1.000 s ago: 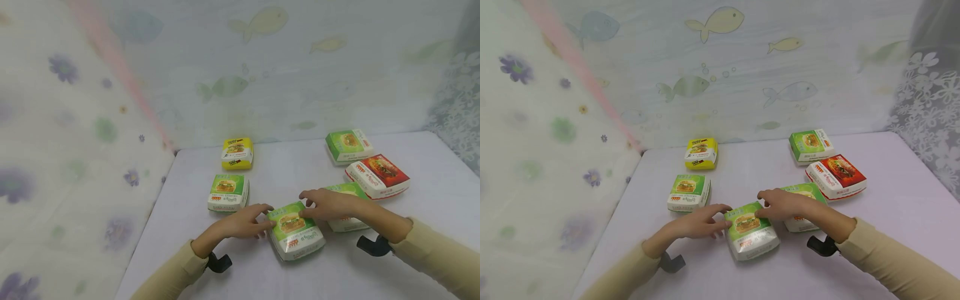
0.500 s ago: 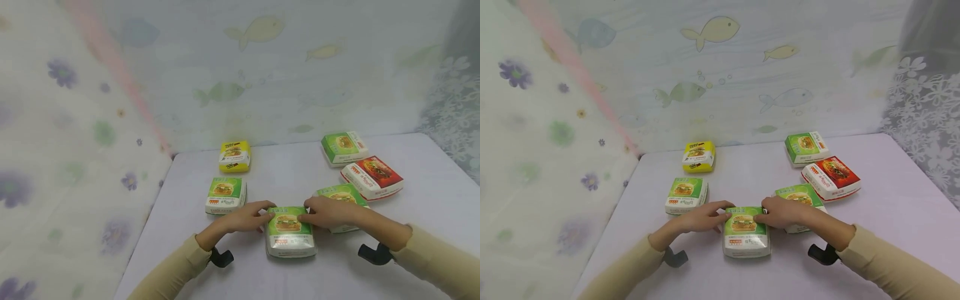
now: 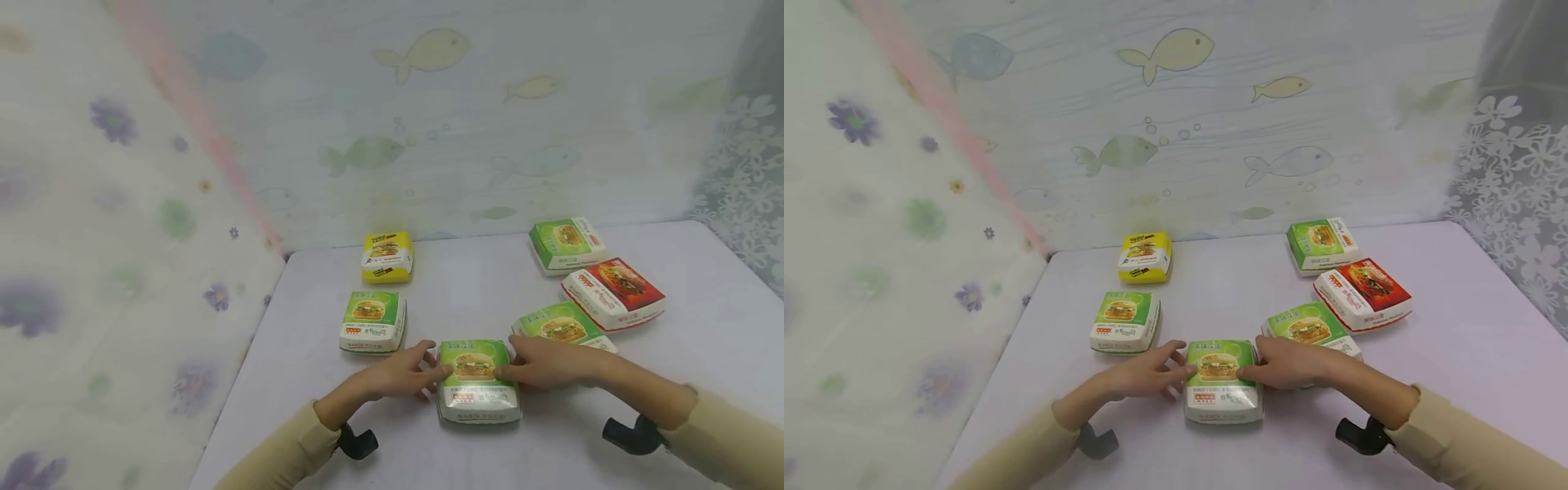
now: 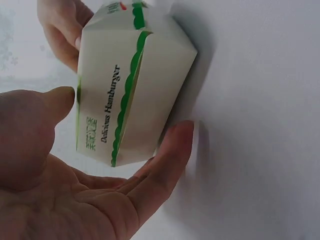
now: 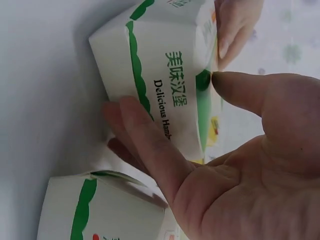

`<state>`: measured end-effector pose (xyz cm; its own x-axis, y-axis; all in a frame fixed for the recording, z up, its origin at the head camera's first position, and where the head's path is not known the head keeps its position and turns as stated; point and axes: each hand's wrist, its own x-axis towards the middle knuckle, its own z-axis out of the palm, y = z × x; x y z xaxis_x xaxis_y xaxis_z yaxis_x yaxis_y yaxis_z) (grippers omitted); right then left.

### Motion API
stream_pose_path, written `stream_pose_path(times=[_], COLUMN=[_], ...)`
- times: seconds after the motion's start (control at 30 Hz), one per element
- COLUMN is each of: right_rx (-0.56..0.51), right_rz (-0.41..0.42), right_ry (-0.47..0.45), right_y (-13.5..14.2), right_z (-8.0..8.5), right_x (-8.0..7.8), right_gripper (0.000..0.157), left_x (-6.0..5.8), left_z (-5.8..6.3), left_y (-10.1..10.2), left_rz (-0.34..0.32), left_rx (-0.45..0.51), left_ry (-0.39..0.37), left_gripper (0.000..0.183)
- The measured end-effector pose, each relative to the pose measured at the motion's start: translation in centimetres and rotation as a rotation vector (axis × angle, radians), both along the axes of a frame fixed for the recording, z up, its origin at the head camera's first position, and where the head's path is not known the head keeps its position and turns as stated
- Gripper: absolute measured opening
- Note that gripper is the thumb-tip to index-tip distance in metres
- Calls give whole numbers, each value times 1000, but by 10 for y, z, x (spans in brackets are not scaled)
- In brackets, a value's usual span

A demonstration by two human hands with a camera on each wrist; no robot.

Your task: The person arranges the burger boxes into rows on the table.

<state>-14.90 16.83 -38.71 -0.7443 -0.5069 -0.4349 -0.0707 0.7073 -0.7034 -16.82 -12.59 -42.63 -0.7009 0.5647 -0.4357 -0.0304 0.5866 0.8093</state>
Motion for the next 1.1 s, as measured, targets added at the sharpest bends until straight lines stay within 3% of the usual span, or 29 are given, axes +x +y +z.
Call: stream_pose_path(times=[0.27,0.5,0.8,1.1], right_rx=[6,14,-18,-53], right_rz=[-25,-6,-32,-74], right_ry=[-28,15,43,100], right_y=[-3,-2,-1,1], right_z=[-4,0,6,12], right_x=[1,-4,-12,-18], right_gripper=[40,47,68,82], left_x=[1,-3,-11,-16], left_z=[-4,-1,7,17], left_y=[3,2,4,9], left_rz=[-21,-4,39,118], left_rx=[78,129,122,189], left_ry=[-73,-107,-48,-12], left_gripper=[45,54,57,58])
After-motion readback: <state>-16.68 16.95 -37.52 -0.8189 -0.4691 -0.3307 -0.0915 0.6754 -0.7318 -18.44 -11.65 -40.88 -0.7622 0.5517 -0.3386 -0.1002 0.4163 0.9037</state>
